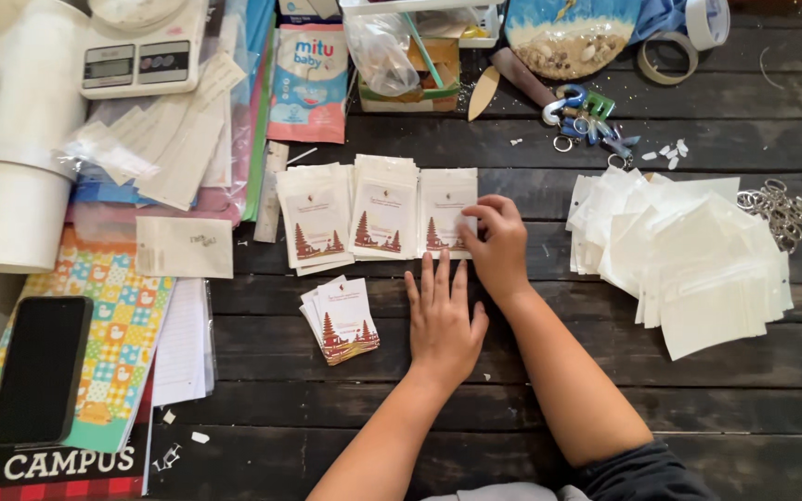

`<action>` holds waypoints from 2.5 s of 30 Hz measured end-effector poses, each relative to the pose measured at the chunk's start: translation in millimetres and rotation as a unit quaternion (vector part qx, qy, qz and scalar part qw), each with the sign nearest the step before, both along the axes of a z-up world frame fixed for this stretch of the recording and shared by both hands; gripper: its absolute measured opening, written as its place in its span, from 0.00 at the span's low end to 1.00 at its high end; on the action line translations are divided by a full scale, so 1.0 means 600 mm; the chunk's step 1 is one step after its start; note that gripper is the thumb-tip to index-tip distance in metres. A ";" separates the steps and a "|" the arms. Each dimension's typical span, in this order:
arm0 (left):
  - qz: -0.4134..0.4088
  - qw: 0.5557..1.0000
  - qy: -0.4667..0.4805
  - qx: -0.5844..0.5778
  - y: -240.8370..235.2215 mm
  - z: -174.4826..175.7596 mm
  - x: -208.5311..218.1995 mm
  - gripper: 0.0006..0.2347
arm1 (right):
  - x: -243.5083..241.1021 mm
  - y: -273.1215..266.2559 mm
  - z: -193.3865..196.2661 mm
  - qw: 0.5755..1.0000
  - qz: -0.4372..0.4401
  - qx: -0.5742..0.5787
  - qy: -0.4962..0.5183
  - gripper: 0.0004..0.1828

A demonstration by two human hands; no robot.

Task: The person inserts small printed cards into clear plastic sleeves by hand, sliding each card into a bag and placing them in a stack.

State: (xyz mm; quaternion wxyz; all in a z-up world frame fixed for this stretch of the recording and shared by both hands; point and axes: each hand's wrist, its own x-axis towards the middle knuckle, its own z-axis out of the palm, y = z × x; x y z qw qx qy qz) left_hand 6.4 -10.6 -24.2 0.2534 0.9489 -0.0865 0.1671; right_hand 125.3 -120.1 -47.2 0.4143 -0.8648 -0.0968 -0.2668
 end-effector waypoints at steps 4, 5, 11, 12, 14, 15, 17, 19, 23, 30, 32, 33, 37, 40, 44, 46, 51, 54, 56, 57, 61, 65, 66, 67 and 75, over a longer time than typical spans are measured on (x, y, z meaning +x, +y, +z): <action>-0.004 1.000 0.005 -0.022 0.000 0.000 0.003 0.26 | 0.003 -0.009 -0.014 0.997 0.001 -0.074 -0.009 0.15; -0.002 1.000 -0.001 -0.026 0.001 0.000 0.003 0.26 | 0.002 -0.008 -0.013 0.997 0.006 -0.071 -0.007 0.14; 0.001 0.999 -0.043 -0.030 0.003 -0.003 0.005 0.27 | -0.021 0.005 0.040 0.999 0.005 -0.003 -0.041 0.10; 0.004 0.997 -0.057 -0.044 0.002 -0.002 0.006 0.27 | -0.028 0.007 0.051 0.998 0.015 0.023 -0.049 0.10; -0.008 0.992 -0.079 -0.095 0.000 0.000 0.009 0.27 | -0.059 0.019 0.102 0.996 0.033 0.067 -0.055 0.09; -0.011 0.985 -0.096 -0.143 0.000 -0.001 0.007 0.27 | -0.078 0.027 0.125 0.990 0.060 0.113 -0.056 0.08; -0.022 0.980 -0.115 -0.160 -0.009 -0.031 0.009 0.22 | -0.131 0.046 0.180 0.988 0.072 0.107 -0.088 0.09; -0.034 0.974 -0.135 -0.178 -0.010 -0.020 0.001 0.18 | -0.187 0.062 0.205 0.984 0.083 0.099 -0.122 0.10; -0.086 0.957 -0.015 -0.276 -0.004 0.084 -0.038 0.16 | -0.292 0.055 0.169 0.960 0.145 -0.182 -0.158 0.20; -0.168 0.952 0.008 -0.254 -0.013 -0.052 -0.026 0.12 | -0.334 0.017 0.136 0.939 0.172 -0.189 -0.229 0.25; -0.194 0.945 0.020 -0.262 -0.032 -0.033 -0.027 0.12 | -0.332 -0.012 0.140 0.935 0.173 -0.203 -0.234 0.23; -0.212 0.939 0.033 -0.270 -0.041 -0.024 -0.030 0.12 | -0.333 -0.027 0.141 0.930 0.182 -0.214 -0.238 0.22; -0.263 0.917 0.069 -0.291 -0.066 0.032 -0.042 0.12 | -0.333 -0.097 0.105 0.927 0.159 -0.252 -0.229 0.19; -0.311 0.893 0.106 -0.307 -0.087 0.028 -0.033 0.12 | -0.335 -0.145 0.097 0.931 0.122 -0.250 -0.235 0.14; -0.312 0.940 0.042 -0.134 -0.151 -0.003 -0.002 0.05 | -0.335 -0.205 0.112 0.939 0.101 -0.247 -0.216 0.14; -0.322 0.940 0.007 -0.109 -0.191 0.003 0.012 0.04 | -0.332 -0.239 0.116 0.943 0.085 -0.246 -0.206 0.14; -0.257 0.944 -0.202 -0.032 -0.303 -0.011 0.049 0.10 | -0.339 -0.315 0.133 0.965 0.009 -0.206 -0.161 0.18; -0.194 0.931 -0.306 0.048 -0.357 -0.016 0.055 0.11 | -0.341 -0.361 0.122 0.975 -0.040 -0.157 -0.154 0.20; -0.183 0.929 -0.315 0.061 -0.372 0.005 0.046 0.12 | -0.340 -0.395 0.094 0.975 -0.098 -0.141 -0.143 0.16; -0.171 0.928 -0.323 0.076 -0.377 0.014 0.040 0.14 | -0.340 -0.411 0.079 0.971 -0.153 -0.123 -0.132 0.12; -0.190 0.938 -0.280 0.080 -0.388 0.011 0.037 0.23 | -0.342 -0.450 0.023 0.933 -0.295 -0.194 -0.071 0.11; -0.204 0.937 -0.275 0.074 -0.402 -0.010 0.036 0.31 | -0.342 -0.440 -0.002 0.909 -0.363 -0.195 0.070 0.24; -0.203 0.935 -0.284 0.067 -0.406 -0.017 0.037 0.34 | -0.342 -0.435 -0.002 0.905 -0.364 -0.203 0.089 0.28; -0.204 0.935 -0.284 0.066 -0.407 -0.018 0.036 0.34 | -0.341 -0.435 -0.001 0.904 -0.365 -0.203 0.090 0.28; -0.175 0.950 -0.247 0.070 -0.414 -0.026 0.032 0.30 | -0.332 -0.427 0.028 0.938 -0.332 0.021 0.098 0.47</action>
